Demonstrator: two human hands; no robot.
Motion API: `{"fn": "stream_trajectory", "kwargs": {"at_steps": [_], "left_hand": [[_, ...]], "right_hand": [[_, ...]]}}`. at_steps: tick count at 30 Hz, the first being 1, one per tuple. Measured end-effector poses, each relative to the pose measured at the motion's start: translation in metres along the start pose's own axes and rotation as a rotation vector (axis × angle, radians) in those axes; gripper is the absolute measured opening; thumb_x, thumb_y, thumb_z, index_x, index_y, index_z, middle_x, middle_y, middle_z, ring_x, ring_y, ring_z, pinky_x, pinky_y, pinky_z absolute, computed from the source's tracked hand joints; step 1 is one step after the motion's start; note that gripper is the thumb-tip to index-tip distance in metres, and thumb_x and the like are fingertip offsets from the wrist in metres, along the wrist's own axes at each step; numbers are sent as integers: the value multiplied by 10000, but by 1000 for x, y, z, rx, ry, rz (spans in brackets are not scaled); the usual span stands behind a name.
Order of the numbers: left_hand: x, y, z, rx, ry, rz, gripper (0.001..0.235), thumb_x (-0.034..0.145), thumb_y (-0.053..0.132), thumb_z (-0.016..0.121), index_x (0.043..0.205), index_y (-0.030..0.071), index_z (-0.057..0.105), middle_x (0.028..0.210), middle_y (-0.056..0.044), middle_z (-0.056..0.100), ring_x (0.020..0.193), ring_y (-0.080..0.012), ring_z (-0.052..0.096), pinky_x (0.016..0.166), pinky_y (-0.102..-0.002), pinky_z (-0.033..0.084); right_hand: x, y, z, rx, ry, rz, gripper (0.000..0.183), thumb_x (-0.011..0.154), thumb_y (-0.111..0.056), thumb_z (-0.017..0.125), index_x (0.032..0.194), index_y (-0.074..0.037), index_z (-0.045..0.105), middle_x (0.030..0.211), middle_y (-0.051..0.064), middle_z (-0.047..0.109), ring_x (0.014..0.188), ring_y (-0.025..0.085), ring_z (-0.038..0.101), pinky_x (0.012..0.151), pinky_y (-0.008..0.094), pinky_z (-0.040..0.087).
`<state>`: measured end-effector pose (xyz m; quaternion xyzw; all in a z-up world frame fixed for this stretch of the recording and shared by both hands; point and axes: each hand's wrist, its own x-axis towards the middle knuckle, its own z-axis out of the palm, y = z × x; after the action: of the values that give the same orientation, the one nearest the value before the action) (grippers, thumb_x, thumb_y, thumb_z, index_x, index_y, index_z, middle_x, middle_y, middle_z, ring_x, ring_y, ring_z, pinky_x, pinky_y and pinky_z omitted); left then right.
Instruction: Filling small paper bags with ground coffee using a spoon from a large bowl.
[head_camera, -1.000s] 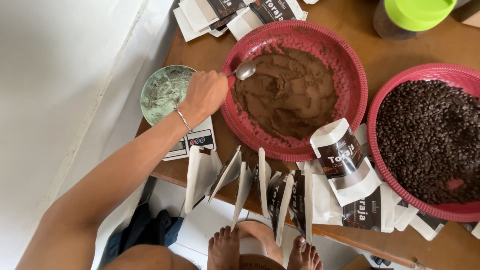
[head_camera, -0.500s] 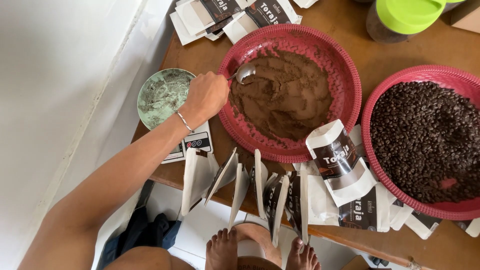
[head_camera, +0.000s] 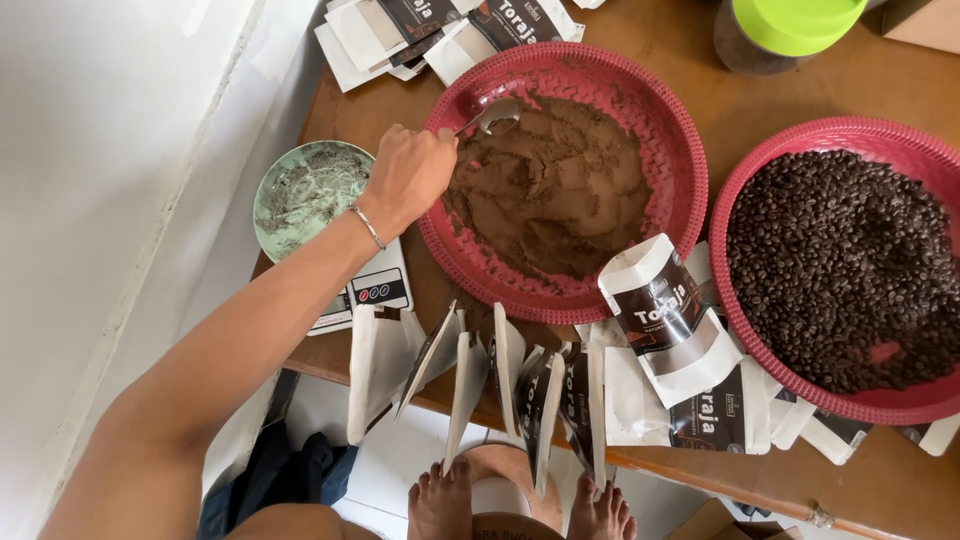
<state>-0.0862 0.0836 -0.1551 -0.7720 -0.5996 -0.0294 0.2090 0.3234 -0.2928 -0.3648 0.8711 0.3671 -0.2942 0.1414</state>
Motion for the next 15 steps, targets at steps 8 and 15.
{"fn": "stream_trajectory", "kwargs": {"at_steps": [8, 15], "left_hand": [[-18, -8, -10, -31, 43, 59, 361, 1060, 111, 544, 701, 143, 564, 429, 44, 450, 373, -155, 467, 658, -376, 502], [-36, -16, -30, 215, 238, 233, 369, 1103, 186, 632, 743, 194, 552, 503, 55, 424, 497, -121, 458, 680, -288, 361]], "right_hand": [[15, 32, 36, -428, 186, -334, 417, 926, -456, 463, 1338, -395, 483, 1425, 63, 571, 1285, 305, 567, 1040, 471, 427], [18, 29, 38, -364, 125, -248, 514, 945, -555, 391, 1419, -367, 460, 1467, 45, 561, 1354, 298, 531, 1132, 457, 364]]}}
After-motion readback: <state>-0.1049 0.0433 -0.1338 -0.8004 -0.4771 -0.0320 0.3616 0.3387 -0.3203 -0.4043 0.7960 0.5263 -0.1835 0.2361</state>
